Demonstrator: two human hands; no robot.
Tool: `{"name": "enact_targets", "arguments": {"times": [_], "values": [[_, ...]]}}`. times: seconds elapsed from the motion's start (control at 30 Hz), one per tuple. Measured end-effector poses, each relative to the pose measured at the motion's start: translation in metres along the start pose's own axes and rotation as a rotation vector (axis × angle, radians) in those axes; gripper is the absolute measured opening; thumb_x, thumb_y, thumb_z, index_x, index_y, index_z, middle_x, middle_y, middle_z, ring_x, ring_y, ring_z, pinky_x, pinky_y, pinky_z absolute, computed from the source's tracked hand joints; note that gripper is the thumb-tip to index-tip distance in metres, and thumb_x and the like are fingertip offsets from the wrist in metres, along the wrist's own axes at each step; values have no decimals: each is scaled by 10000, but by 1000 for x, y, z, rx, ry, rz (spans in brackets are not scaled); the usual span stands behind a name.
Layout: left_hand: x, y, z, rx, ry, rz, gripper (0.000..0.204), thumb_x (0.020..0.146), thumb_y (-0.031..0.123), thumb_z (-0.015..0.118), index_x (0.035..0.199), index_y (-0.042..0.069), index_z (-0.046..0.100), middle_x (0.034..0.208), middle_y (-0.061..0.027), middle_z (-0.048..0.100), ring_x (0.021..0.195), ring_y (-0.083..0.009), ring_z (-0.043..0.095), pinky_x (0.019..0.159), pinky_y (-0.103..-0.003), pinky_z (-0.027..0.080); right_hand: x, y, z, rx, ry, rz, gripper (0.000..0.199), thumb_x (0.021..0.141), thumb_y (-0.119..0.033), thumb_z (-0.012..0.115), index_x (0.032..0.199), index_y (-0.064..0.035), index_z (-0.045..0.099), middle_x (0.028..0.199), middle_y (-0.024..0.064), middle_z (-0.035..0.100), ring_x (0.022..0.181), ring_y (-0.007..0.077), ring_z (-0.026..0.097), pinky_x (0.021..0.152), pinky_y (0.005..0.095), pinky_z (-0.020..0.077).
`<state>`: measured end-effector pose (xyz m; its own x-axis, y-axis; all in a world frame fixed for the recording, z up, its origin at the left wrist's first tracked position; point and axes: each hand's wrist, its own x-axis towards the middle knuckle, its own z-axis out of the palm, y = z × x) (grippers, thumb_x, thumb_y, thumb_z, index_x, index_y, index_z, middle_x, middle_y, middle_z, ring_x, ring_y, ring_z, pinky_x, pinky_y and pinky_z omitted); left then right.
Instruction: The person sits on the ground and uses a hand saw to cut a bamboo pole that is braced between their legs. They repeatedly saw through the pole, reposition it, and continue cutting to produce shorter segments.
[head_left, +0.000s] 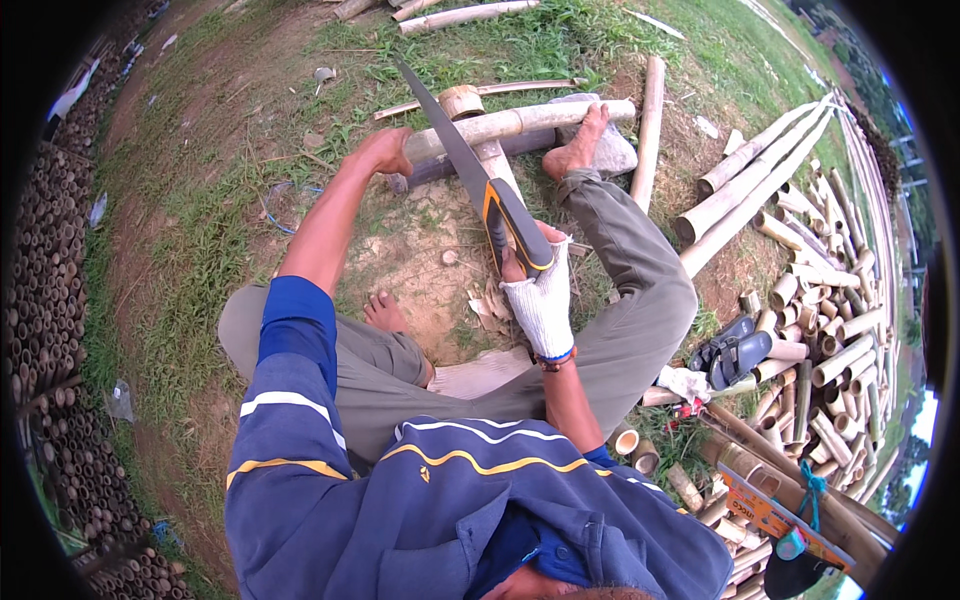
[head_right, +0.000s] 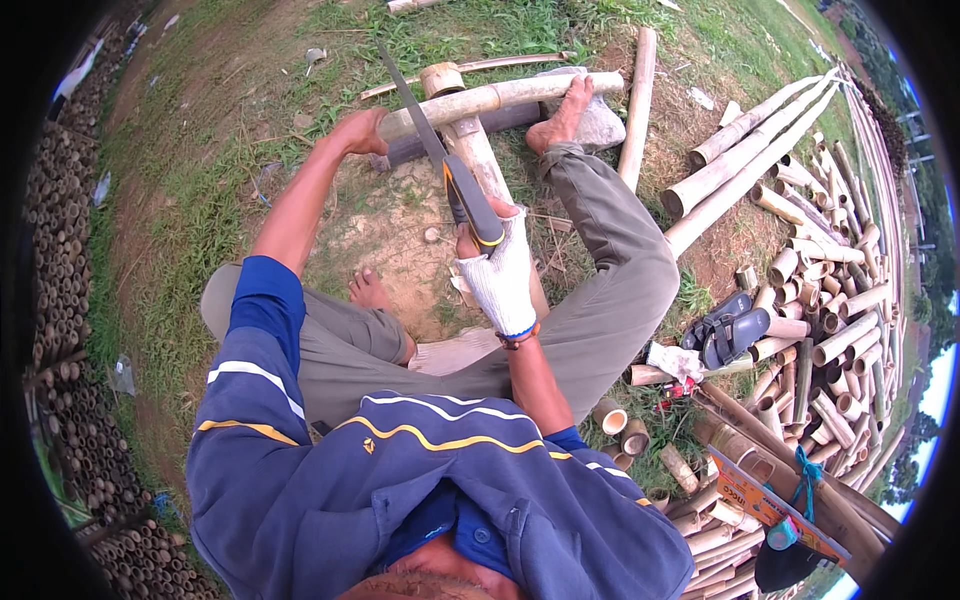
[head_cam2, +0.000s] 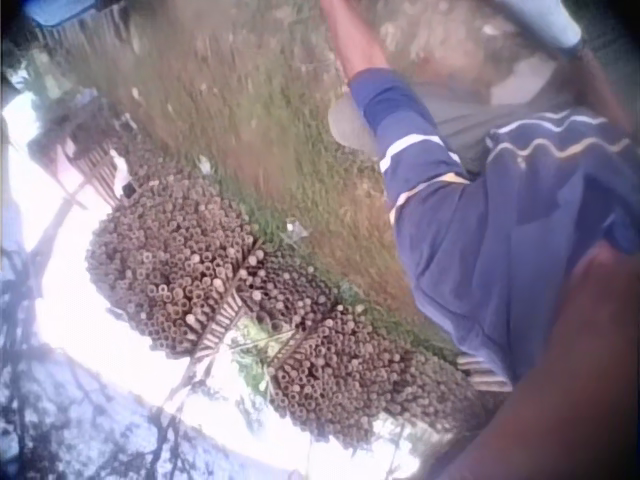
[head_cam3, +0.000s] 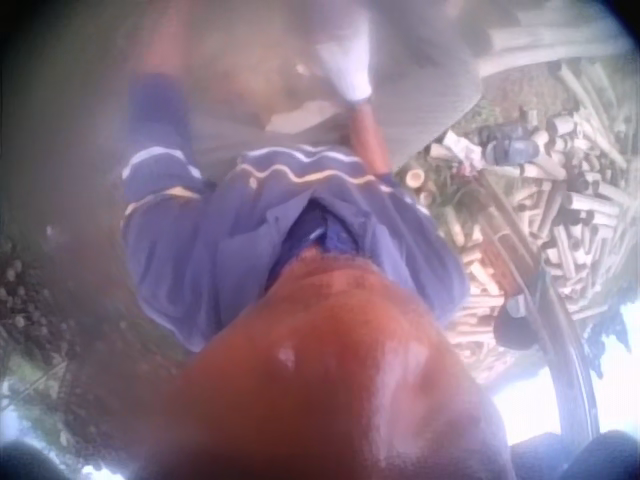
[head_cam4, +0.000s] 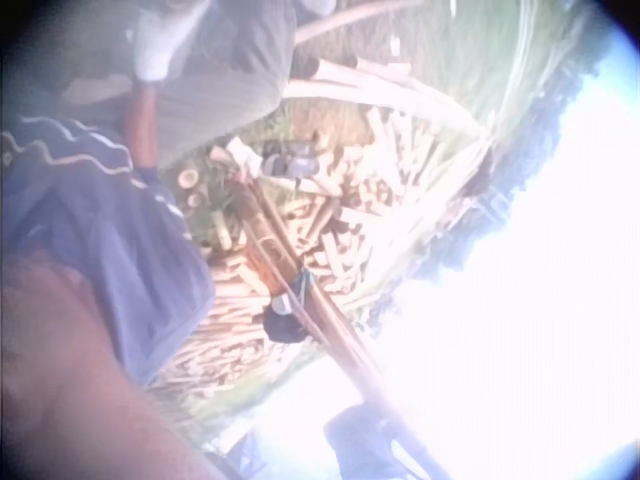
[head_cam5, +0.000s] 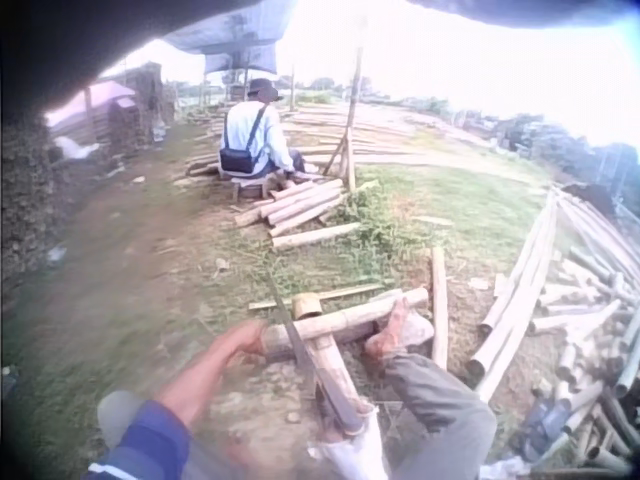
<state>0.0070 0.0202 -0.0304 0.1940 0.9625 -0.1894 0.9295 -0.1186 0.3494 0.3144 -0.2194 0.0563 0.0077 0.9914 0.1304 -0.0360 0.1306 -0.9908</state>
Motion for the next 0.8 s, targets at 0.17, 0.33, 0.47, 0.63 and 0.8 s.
{"name": "enact_targets", "arguments": {"times": [0.17, 0.33, 0.47, 0.63, 0.8], "values": [[19, -8, 3, -2, -72, 70, 967, 673, 221, 890, 1534, -8, 514, 1322, -238, 719, 1234, -380, 689, 1061, -444, 543, -5, 4, 5, -67, 63, 16, 402, 978, -4, 679, 1346, -25, 517, 1119, 50, 599, 980, 97, 594, 869, 272, 506], [12, 17, -23, -111, -325, -51, 994, 693, 223, 875, 1564, -36, 471, 1281, -245, 728, 1180, -360, 705, 1035, -421, 564, 1, 14, 0, -61, 50, 61, 372, 990, 9, 678, 1324, -30, 519, 1118, 47, 607, 950, 96, 604, 848, 268, 521], [23, 16, -20, -42, -205, 27, 978, 706, 269, 871, 1542, -71, 495, 1278, -297, 716, 1186, -383, 704, 1038, -422, 567, 6, 21, 6, 9, 59, 71, 379, 985, 23, 675, 1329, -12, 518, 1144, 54, 616, 985, 103, 615, 863, 266, 524], [48, 17, -20, 62, -196, -58, 949, 704, 352, 878, 1493, -65, 555, 1342, -299, 694, 1223, -382, 698, 1084, -418, 548, 12, 33, 5, 12, 36, 92, 430, 981, 41, 659, 1387, 10, 520, 1185, 51, 610, 1064, 106, 604, 916, 246, 501], [56, 14, -19, 101, -170, -75, 978, 699, 436, 899, 1502, -18, 575, 1381, -260, 689, 1253, -368, 690, 1119, -421, 527, 18, 34, 2, 59, 28, 174, 378, 984, 45, 649, 1346, 1, 552, 1195, 43, 596, 1057, 92, 596, 906, 237, 496]]}}
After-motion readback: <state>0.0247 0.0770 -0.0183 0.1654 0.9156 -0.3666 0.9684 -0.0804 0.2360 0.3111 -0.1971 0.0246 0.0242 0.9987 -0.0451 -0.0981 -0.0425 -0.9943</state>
